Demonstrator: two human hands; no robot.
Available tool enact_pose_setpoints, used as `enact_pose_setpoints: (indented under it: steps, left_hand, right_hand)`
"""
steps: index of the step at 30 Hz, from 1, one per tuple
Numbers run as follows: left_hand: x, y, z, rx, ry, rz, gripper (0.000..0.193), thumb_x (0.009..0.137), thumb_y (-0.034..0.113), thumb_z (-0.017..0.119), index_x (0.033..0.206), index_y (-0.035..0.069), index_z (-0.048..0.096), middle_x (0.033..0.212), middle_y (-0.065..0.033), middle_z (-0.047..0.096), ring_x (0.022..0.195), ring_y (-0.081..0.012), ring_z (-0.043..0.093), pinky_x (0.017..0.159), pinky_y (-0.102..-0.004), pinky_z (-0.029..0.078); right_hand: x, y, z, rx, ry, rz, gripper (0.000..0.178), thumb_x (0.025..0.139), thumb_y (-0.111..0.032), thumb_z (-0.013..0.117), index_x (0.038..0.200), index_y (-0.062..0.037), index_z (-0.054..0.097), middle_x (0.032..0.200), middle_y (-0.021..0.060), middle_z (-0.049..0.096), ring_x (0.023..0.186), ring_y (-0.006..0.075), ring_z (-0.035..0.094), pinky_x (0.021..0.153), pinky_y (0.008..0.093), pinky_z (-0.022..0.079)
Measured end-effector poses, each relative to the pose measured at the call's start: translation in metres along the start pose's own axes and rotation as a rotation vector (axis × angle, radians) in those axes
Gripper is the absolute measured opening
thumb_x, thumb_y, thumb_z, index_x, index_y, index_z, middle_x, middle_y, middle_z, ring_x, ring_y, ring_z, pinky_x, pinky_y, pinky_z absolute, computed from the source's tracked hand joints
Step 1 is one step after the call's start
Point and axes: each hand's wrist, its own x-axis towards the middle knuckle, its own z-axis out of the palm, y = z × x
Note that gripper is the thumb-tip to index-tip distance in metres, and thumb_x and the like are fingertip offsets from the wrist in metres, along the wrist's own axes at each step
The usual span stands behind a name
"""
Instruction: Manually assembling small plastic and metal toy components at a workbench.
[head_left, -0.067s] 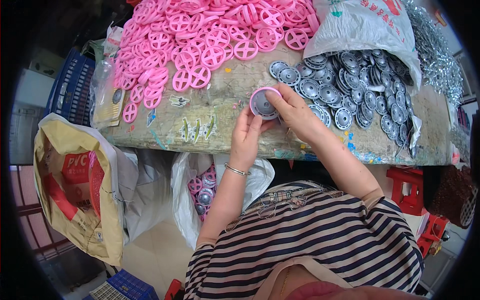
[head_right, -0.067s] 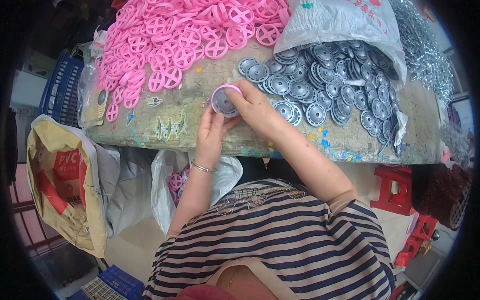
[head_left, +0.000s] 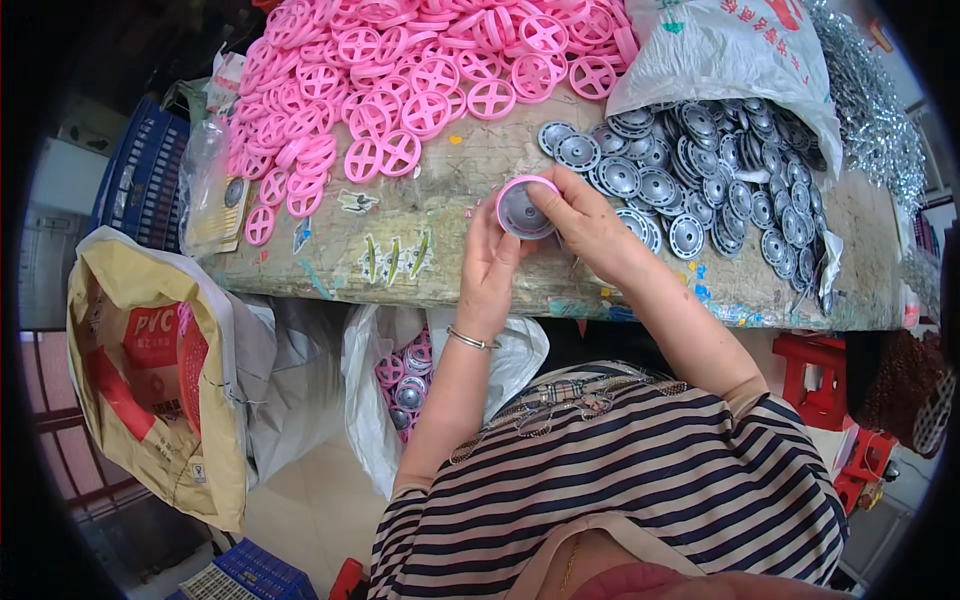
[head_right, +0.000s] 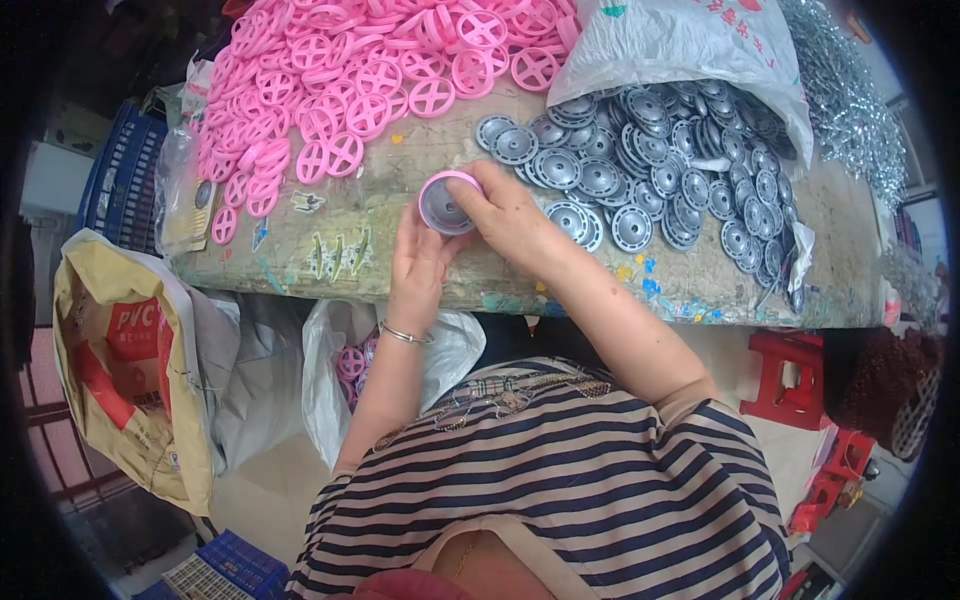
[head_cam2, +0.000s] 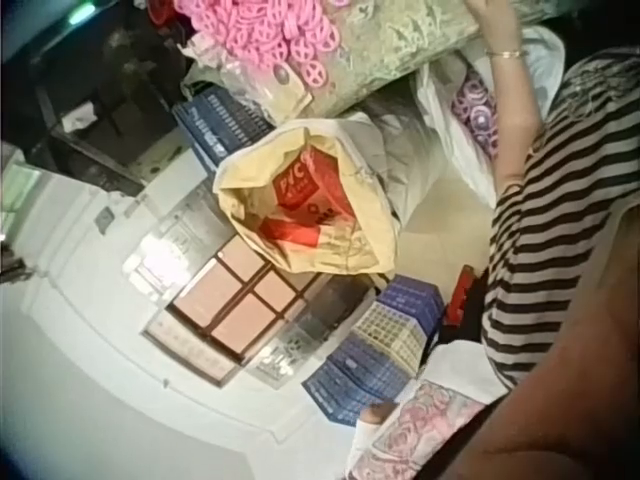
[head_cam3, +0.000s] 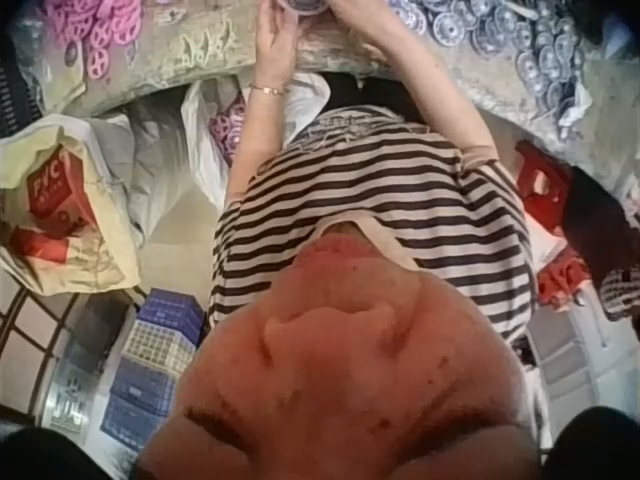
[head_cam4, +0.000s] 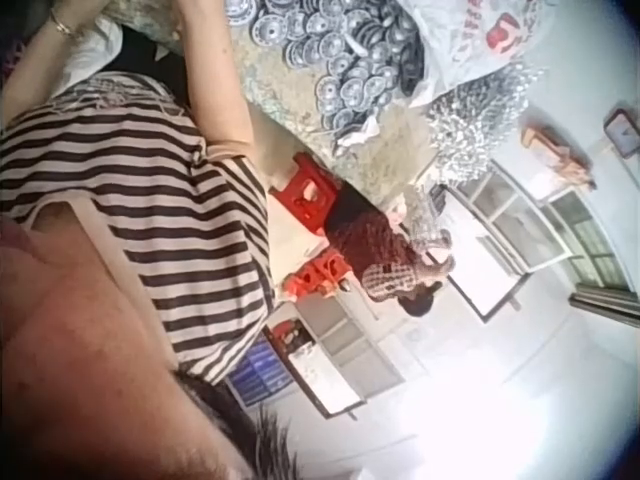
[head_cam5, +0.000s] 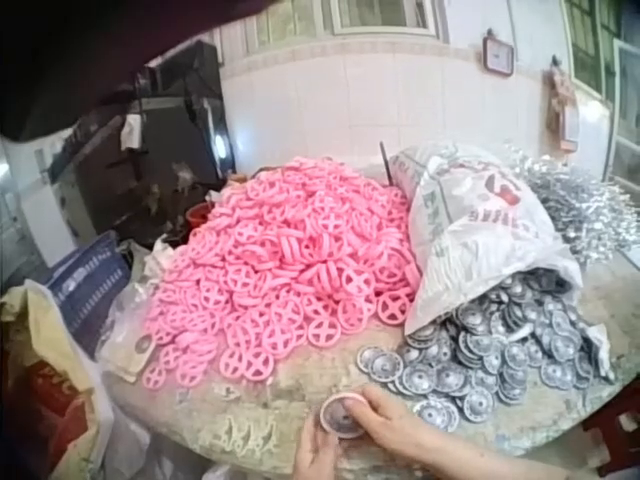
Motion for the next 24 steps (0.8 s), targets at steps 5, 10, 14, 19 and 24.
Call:
enact_pose_setpoints:
  steps: [5,10,14,19,24]
  left_hand:
    - [0.002,0.006,-0.001,0.136,0.001,0.055,0.090,0.083,0.034,0.071,0.147,0.005,0.015,0.140,-0.0201,0.037,0.129,-0.0261,0.038,0.106,-0.0372,0.034]
    - [0.002,0.008,0.000,0.095,-0.002,0.053,0.090,0.079,0.036,0.075,0.145,0.006,0.021,0.138,-0.0182,0.040,0.123,-0.0242,0.043,0.105,-0.0362,0.034]
    - [0.002,0.000,-0.010,0.165,0.011,0.054,0.071,0.083,0.033,0.071,0.138,0.005,0.036,0.130,-0.0119,0.048,0.114,-0.0185,0.050,0.095,-0.0297,0.042]
    - [0.000,-0.001,-0.005,-0.045,0.136,-0.038,0.044,0.095,0.030,0.057,0.129,0.005,0.048,0.120,-0.0069,0.055,0.098,-0.0107,0.056,0.072,-0.0201,0.047]
    - [0.003,0.004,-0.008,-0.194,0.180,-0.011,0.043,0.101,0.036,0.038,0.128,0.004,0.046,0.122,-0.0106,0.055,0.100,-0.0161,0.058,0.077,-0.0272,0.051]
  right_hand:
    - [-0.006,0.006,0.005,-0.219,-0.225,-0.098,0.021,0.093,-0.017,0.057,0.106,-0.0010,0.059,0.096,0.0044,0.062,0.089,0.0091,0.056,0.079,0.0254,0.047]
    - [-0.006,0.005,0.015,-0.132,-0.241,-0.100,0.019,0.090,-0.012,0.059,0.106,-0.0009,0.059,0.095,0.0054,0.063,0.089,0.0102,0.057,0.080,0.0268,0.047]
    - [-0.001,0.014,0.018,-0.184,-0.212,-0.119,0.018,0.090,-0.011,0.058,0.104,-0.0006,0.058,0.093,0.0056,0.063,0.088,0.0114,0.057,0.080,0.0272,0.047]
    - [0.008,0.017,0.023,-0.283,-0.202,-0.132,0.018,0.090,-0.011,0.057,0.105,-0.0001,0.058,0.092,0.0066,0.063,0.088,0.0120,0.058,0.079,0.0276,0.048]
    - [0.001,0.020,0.040,-0.103,-0.104,-0.160,0.025,0.092,-0.017,0.055,0.111,-0.0015,0.057,0.090,0.0159,0.064,0.077,0.0230,0.064,0.070,0.0344,0.051]
